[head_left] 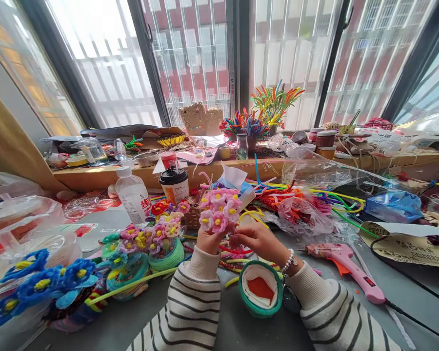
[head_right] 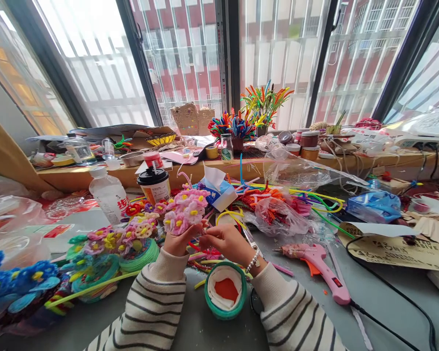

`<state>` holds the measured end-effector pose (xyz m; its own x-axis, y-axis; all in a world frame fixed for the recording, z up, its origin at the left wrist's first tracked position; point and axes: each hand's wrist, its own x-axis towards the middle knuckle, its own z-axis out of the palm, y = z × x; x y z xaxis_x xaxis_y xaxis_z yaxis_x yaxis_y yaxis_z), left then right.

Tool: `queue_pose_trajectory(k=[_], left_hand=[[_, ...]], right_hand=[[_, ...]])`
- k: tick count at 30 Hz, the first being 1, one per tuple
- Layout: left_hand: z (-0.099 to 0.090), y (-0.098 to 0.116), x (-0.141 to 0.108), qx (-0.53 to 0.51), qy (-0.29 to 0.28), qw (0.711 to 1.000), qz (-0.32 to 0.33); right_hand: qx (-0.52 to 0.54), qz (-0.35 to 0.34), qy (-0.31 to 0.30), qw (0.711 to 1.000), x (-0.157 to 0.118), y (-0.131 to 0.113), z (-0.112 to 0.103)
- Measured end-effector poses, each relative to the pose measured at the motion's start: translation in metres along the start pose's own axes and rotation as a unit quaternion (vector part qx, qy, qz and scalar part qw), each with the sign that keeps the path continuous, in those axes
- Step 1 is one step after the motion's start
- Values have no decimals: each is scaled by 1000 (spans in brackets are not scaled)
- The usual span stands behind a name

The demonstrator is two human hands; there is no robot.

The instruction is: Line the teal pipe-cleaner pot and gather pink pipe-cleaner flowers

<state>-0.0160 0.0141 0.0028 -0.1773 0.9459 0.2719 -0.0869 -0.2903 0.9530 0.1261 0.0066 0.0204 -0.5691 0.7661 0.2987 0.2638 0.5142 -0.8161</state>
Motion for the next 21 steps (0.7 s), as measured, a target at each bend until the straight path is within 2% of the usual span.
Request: queue_pose_trajectory(k=[3,5,11,16,21], left_hand=[[-1,10,1,-118,-113,978,-131],[0,13,2,-156,-145,962,-169],[1,13,2,-139,-147,962,-186],[0,9,2,-94,-176,964,-178],[-1,4,1,-38,-238,960,-141]], right_hand=[[125,24,-77,989,-1,-2,0],[194,44,-105,974,-2,-1,1],[139,77,-76,984,-3,2,-12],[188,61,67,978,-3,-3,-20],[276,55,48,958,-2,-2,-8]])
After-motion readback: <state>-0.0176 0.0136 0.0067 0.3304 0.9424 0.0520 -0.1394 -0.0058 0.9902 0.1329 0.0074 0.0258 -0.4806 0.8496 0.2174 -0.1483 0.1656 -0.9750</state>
